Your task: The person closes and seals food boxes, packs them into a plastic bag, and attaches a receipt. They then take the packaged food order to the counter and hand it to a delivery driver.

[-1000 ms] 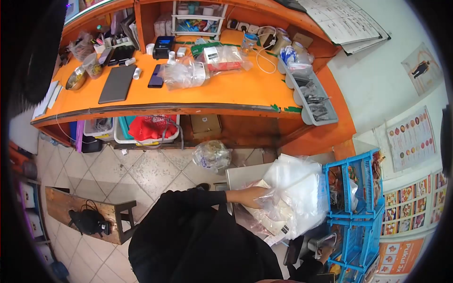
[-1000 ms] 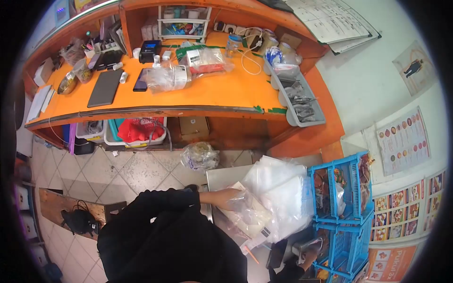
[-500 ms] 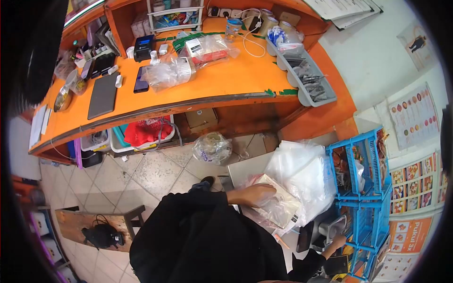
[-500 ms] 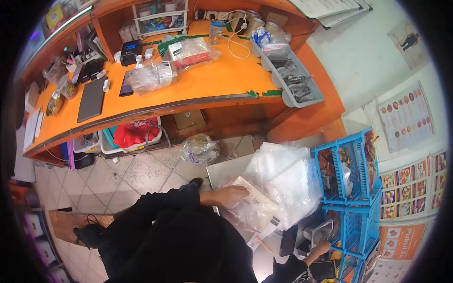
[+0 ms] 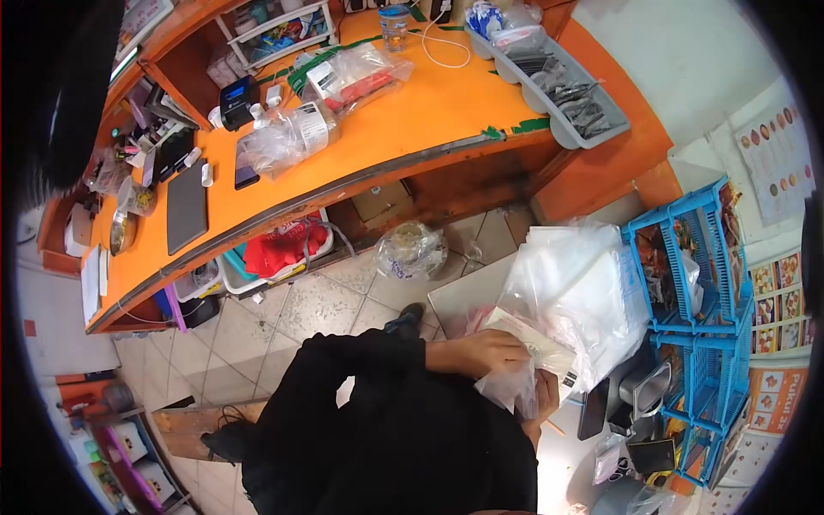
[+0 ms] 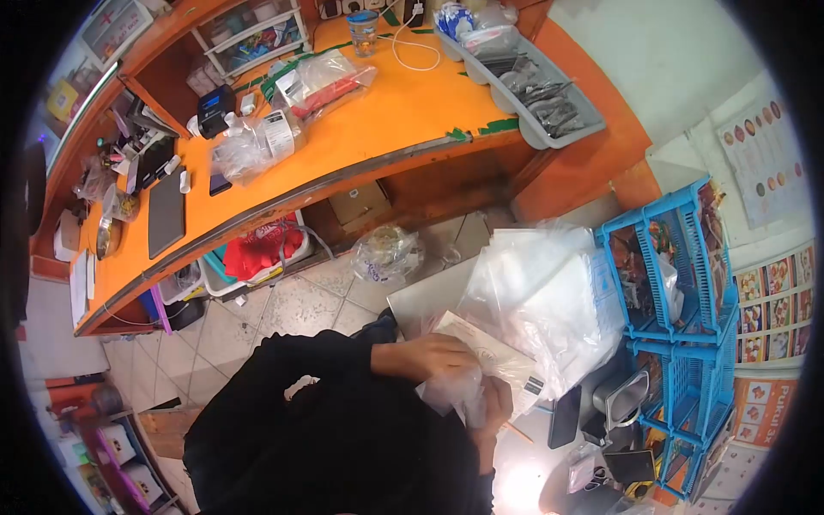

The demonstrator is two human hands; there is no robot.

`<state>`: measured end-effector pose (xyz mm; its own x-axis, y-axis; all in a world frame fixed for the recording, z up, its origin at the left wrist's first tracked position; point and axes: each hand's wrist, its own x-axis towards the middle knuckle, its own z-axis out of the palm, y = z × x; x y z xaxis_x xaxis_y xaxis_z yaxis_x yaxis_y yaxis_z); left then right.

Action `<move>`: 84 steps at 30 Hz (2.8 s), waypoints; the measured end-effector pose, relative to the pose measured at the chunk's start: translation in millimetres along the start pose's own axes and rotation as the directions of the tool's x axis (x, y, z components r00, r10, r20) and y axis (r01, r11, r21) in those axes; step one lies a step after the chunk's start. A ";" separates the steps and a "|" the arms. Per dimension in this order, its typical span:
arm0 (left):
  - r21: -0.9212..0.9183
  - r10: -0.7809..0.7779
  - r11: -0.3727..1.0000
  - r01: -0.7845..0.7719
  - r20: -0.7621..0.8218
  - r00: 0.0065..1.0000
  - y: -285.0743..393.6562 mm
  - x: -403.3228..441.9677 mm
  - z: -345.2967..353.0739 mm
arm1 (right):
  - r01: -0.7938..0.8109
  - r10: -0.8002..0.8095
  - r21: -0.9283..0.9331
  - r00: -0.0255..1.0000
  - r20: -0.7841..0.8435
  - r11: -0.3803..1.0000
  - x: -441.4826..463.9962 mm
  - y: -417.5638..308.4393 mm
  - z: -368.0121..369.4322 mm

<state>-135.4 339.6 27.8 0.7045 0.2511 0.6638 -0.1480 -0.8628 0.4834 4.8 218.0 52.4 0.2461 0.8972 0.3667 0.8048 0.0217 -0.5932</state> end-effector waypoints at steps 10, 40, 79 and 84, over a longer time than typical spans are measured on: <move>-0.131 -0.156 0.964 0.233 0.434 0.887 -1.2 41.5 -12.7 | 0.115 -0.093 0.087 0.972 -0.217 0.990 -28.2 42.2 33.2; -0.600 -0.729 0.316 0.735 0.342 0.593 4.1 26.2 45.9 | 0.462 -0.466 -0.083 0.842 -0.272 0.883 -4.3 69.1 2.5; -0.486 -0.582 0.207 0.849 0.636 0.506 -3.4 34.6 11.3 | 0.090 -0.034 0.196 0.962 -0.271 0.976 -18.0 -12.8 24.2; -0.524 -0.511 0.252 0.814 0.642 0.572 -18.6 29.8 23.8 | -0.045 0.099 0.255 0.974 -0.206 0.966 -13.5 -18.0 25.5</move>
<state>-95.1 352.7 25.0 0.9240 0.3026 -0.2338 0.1722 0.2166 0.9610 -26.9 216.8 39.9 0.4306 0.7849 0.4455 0.6284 0.0936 -0.7723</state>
